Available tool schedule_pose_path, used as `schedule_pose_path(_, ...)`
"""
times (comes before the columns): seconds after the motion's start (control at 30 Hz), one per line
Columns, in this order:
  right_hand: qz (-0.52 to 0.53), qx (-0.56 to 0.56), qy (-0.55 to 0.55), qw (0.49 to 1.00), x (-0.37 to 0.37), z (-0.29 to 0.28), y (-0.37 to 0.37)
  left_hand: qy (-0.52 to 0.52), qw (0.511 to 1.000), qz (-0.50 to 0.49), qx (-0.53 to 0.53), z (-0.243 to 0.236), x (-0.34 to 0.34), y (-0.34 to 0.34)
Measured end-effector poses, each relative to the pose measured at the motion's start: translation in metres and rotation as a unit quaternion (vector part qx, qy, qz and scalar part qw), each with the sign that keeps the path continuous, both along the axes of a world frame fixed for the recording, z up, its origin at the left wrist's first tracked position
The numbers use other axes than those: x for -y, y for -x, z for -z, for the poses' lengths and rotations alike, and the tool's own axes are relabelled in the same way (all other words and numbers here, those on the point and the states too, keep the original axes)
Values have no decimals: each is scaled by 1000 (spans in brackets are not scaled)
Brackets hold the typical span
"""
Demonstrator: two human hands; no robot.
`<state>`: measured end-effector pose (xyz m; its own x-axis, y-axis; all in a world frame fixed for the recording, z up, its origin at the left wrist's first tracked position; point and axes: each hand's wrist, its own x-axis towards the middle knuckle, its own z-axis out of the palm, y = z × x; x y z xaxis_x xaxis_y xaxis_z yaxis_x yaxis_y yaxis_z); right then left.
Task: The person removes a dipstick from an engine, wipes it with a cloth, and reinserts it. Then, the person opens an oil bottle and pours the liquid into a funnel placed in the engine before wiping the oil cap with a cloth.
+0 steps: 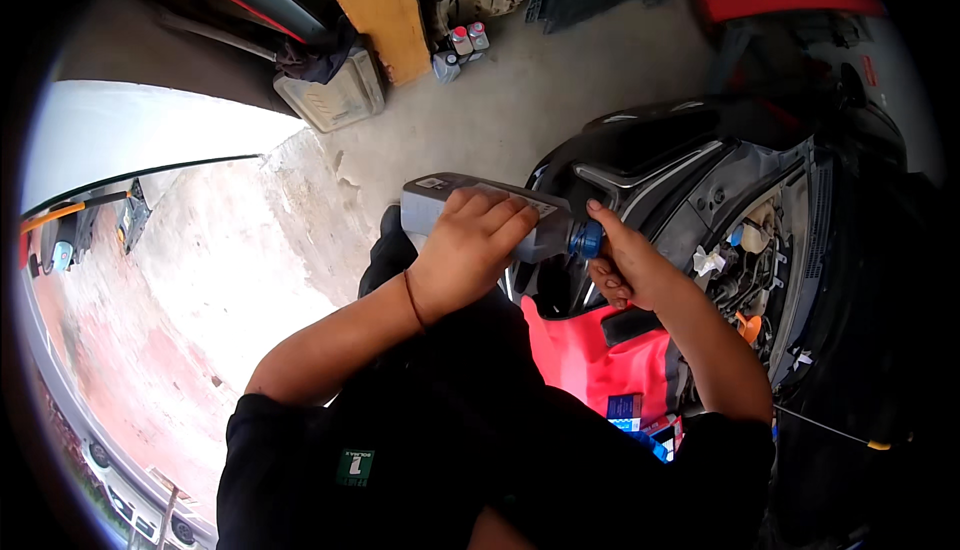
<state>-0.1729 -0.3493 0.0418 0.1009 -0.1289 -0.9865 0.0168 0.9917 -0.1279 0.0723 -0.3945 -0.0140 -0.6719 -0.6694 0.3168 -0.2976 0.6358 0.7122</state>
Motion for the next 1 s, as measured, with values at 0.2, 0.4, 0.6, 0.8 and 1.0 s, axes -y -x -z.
schedule_pose_path(0.2,-216,-223,372,875,41,-4,-28,-79,996,20,-43,42,50,-22)
schedule_pose_path(0.4,-490,-266,561,612,66,85,-61,-226,969,91,-43,121,97,-59)
schedule_pose_path(0.6,-363,-266,580,679,97,119,-82,-374,922,103,-6,172,134,-93)
schedule_pose_path(0.8,30,-112,324,939,105,133,-102,-313,947,62,-25,172,147,-108)
schedule_pose_path(1.0,-162,-251,427,853,122,147,-141,-231,972,44,-11,171,155,-113)
